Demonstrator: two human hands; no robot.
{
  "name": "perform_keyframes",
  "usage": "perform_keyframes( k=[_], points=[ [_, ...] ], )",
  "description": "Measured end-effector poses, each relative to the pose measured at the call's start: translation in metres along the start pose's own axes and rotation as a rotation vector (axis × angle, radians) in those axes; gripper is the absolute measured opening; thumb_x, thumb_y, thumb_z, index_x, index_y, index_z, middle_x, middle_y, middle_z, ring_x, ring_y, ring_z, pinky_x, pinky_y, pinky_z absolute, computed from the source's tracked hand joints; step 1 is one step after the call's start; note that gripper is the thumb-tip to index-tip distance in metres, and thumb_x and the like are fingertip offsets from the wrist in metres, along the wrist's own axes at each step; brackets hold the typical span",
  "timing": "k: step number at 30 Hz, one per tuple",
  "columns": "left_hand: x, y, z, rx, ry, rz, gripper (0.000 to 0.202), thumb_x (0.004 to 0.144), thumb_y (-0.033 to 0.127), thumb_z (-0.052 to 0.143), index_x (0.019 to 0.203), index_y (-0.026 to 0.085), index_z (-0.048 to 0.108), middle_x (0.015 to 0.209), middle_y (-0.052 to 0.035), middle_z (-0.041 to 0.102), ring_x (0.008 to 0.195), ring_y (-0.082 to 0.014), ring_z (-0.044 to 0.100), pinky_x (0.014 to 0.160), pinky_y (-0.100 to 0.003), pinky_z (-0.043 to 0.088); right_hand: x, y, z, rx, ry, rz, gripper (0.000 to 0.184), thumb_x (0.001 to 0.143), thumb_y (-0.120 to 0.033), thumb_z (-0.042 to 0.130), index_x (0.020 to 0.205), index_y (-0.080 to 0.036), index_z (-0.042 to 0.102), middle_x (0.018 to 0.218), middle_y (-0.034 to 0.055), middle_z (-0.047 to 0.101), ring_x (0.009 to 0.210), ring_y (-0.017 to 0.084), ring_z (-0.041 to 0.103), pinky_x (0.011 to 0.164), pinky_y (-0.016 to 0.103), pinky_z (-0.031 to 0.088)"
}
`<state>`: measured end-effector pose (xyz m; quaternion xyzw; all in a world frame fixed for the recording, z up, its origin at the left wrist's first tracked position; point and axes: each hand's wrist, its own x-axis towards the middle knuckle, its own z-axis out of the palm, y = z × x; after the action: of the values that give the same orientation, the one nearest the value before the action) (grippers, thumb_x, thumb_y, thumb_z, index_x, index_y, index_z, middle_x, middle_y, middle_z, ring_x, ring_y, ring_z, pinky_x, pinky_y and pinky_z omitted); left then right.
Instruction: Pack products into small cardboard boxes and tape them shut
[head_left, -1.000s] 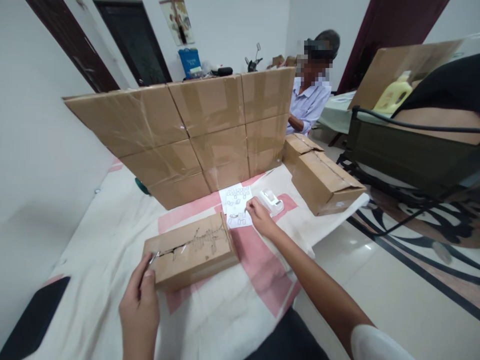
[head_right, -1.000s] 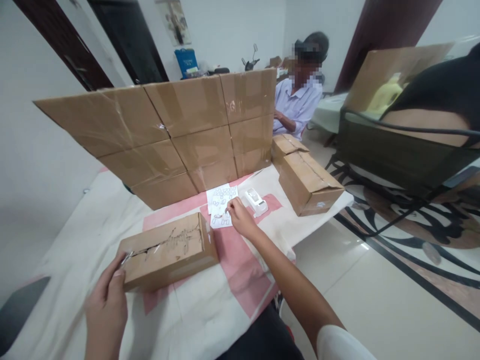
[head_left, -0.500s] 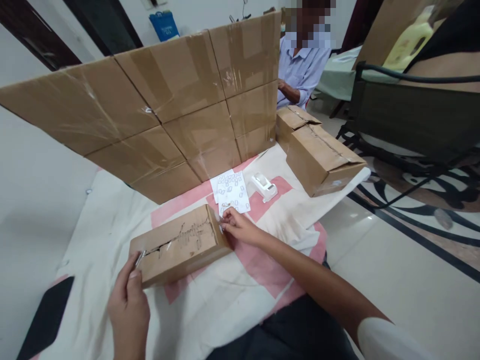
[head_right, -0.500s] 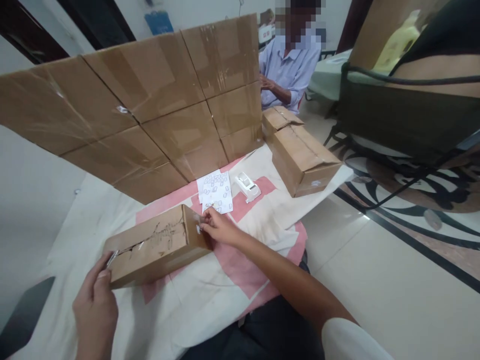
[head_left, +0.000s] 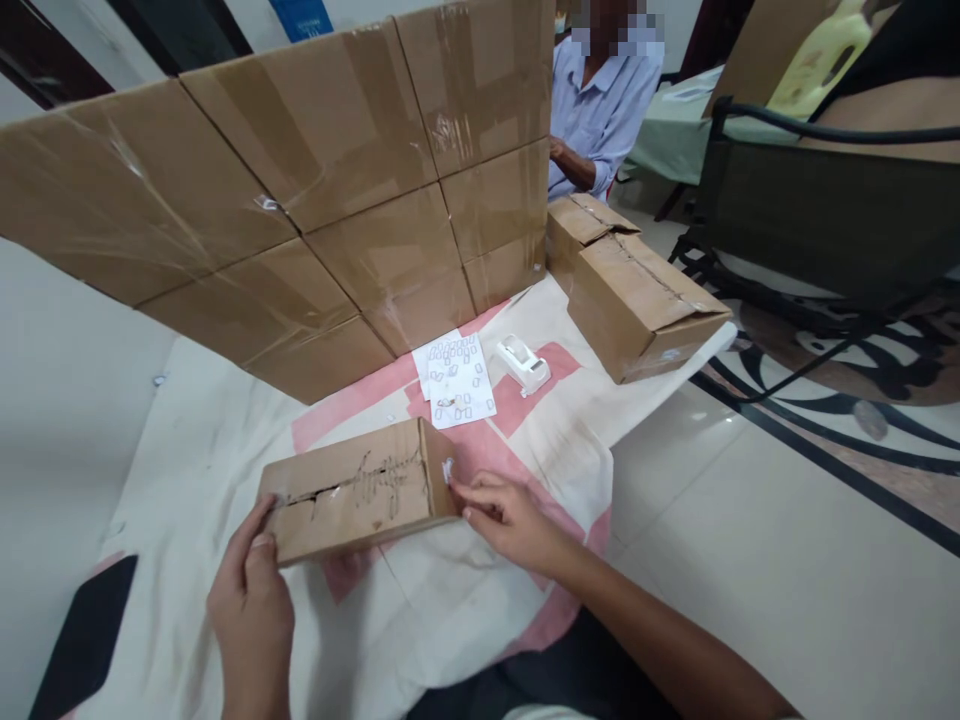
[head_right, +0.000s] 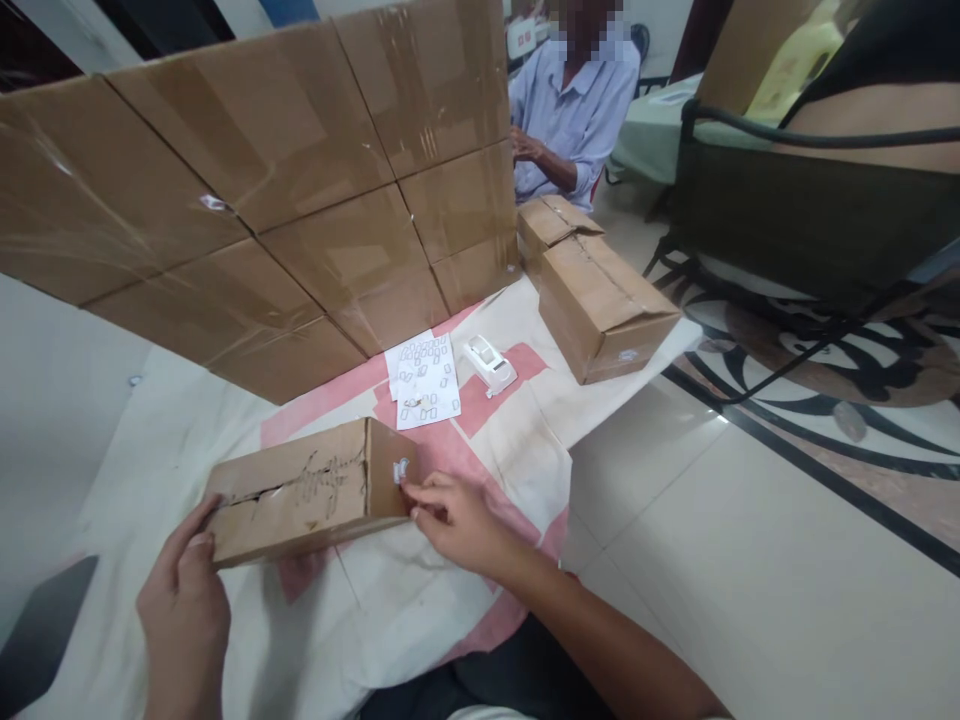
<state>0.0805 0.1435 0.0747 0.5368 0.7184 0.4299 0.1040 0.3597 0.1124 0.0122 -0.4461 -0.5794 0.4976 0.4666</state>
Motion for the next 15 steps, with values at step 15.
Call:
perform_keyframes(
  k=[15],
  points=[
    [0.001, 0.002, -0.011, 0.032, -0.06, -0.1, 0.049, 0.089, 0.046, 0.046, 0.132, 0.035, 0.068, 0.139, 0.0068, 0.066, 0.134, -0.0316, 0.057, 0.118, -0.053, 0.041, 0.023, 0.018, 0.018, 0.267, -0.045, 0.121, 0.083, 0.077, -0.012, 0.065, 0.155, -0.026, 0.043, 0.094, 0.0007, 0.06, 0.071, 0.012, 0.051, 0.063, 0.022, 0.043]
  ],
)
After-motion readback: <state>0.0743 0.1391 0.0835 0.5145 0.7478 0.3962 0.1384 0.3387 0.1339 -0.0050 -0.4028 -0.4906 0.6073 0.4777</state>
